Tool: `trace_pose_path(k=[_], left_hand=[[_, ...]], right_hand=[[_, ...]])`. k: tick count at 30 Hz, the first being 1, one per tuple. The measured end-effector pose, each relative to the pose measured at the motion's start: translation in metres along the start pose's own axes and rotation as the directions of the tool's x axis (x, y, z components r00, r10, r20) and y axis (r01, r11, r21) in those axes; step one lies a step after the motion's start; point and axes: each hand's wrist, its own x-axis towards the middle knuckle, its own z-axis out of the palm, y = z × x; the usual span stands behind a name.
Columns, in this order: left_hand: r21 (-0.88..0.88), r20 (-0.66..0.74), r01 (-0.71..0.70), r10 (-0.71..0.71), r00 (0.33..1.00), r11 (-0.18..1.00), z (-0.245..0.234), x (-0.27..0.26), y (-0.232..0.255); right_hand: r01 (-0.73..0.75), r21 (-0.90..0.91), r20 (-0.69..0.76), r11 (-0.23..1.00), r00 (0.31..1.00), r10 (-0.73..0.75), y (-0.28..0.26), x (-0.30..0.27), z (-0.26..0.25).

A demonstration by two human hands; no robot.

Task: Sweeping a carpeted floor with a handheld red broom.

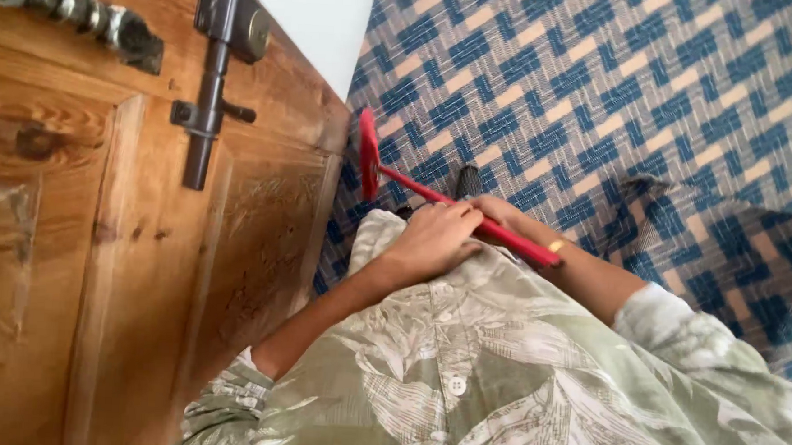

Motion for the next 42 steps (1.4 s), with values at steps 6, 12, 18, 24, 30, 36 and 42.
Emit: trace_pose_path(k=[6,12,18,24,30,36,42], left_hand=[[0.071,-0.173,0.148,-0.134,0.976,0.986,-0.002,0.019,0.003],[0.041,-0.116,0.366,-0.359,0.926,0.930,0.012,0.052,-0.002],[0.085,-0.124,0.352,-0.341,0.932,0.932,0.007,0.097,0.016],[0.134,-0.141,0.282,-0.264,0.954,0.950,0.013,0.145,0.021],[0.204,-0.052,0.129,-0.121,0.991,0.970,0.008,0.189,0.038],[0.168,0.044,0.008,-0.016,0.999,0.986,0.016,0.223,0.041],[0.172,0.202,-0.094,0.059,0.978,0.981,0.020,0.260,0.044]], right_hand=[[-0.137,-0.121,0.010,0.983,0.990,0.139,-0.060,0.103,-0.075],[0.028,-0.267,-0.169,0.963,0.983,-0.075,-0.168,0.146,-0.113],[0.158,-0.583,-0.242,0.797,0.903,-0.356,-0.213,0.034,-0.135],[0.013,-0.606,-0.073,0.795,0.995,-0.072,-0.182,-0.021,-0.206],[0.208,-0.409,-0.057,0.888,0.966,-0.252,-0.139,-0.024,-0.244],[0.332,-0.142,-0.421,0.932,0.832,-0.361,-0.100,-0.017,-0.282],[0.483,0.025,-0.602,0.875,0.706,-0.373,-0.055,-0.085,-0.314]])
